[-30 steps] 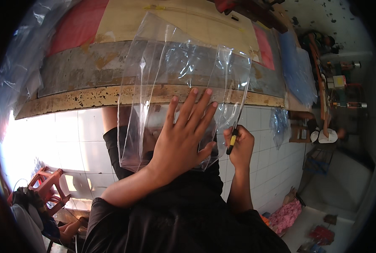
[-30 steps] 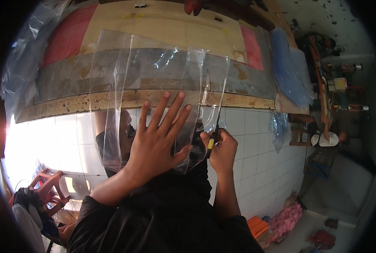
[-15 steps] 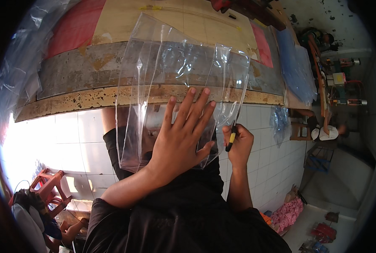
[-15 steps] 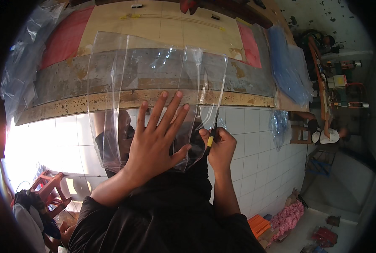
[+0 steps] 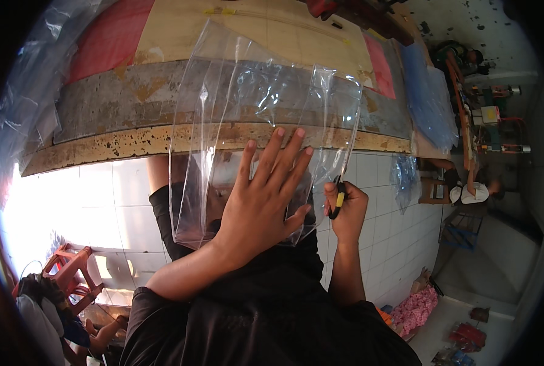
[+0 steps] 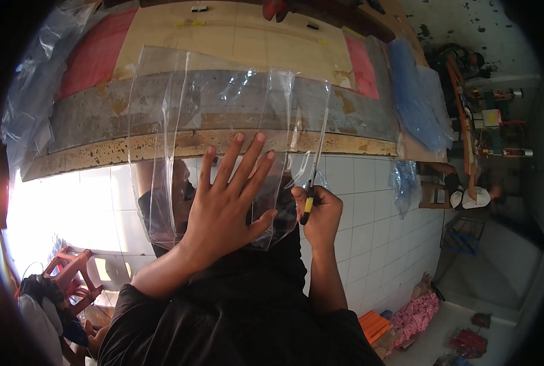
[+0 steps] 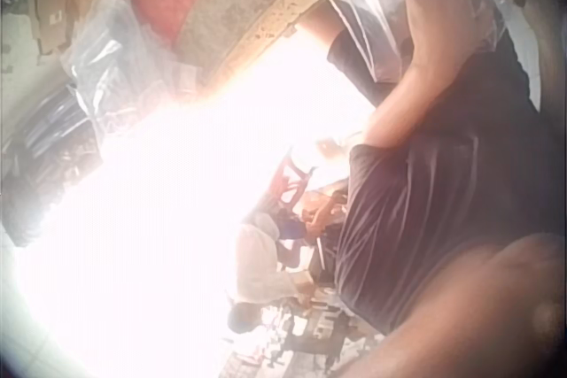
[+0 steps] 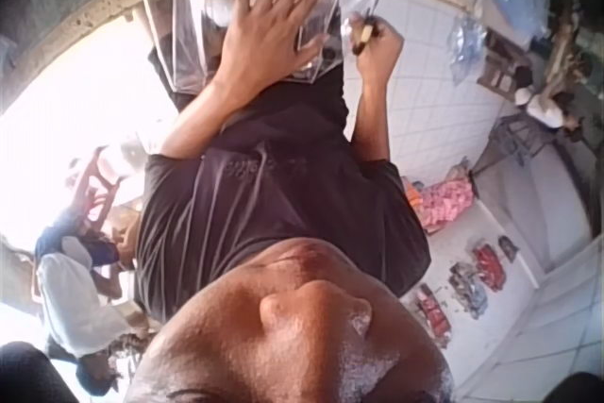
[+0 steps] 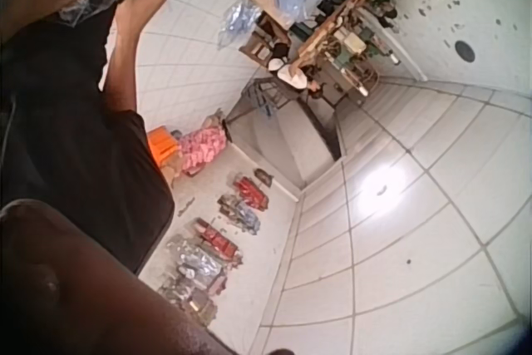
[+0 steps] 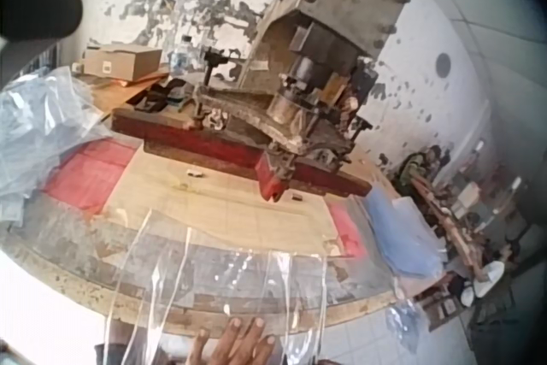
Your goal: The person positions plastic sheets on a table and trims their edges and corners using scissors.
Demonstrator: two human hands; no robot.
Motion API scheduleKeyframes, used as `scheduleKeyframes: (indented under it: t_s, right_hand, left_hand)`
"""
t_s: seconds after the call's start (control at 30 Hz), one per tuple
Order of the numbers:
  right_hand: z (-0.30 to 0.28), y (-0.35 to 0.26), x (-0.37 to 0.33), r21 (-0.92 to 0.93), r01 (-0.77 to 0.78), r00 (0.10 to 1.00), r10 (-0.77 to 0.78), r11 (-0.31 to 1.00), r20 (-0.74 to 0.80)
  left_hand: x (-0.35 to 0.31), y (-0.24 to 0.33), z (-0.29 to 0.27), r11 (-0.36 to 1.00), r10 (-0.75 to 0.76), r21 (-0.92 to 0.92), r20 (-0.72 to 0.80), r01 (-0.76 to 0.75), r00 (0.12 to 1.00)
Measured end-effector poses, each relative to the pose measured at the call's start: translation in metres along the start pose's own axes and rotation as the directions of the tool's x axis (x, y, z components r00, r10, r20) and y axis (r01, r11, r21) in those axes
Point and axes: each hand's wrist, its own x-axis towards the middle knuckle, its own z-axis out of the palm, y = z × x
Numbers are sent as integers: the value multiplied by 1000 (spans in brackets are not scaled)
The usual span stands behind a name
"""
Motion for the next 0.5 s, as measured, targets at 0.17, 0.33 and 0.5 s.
scheduleKeyframes:
  t_s: [0.17,0.33,0.5]
  right_hand:
    - [-7,5,2,64,-22,996,16,998,90]
    - [-13,11,4,55,-4,993,-3,998,118]
    - [-21,13,6,28,-27,990,23,999,139]
  left_hand:
    - [0,-1,-2,1000,3,4,-5,-3,1000]
    - [0,1,-3,1000,0,-2,-6,0,1000]
    - [0,3,-4,1000,3,23,-14,-3,1000]
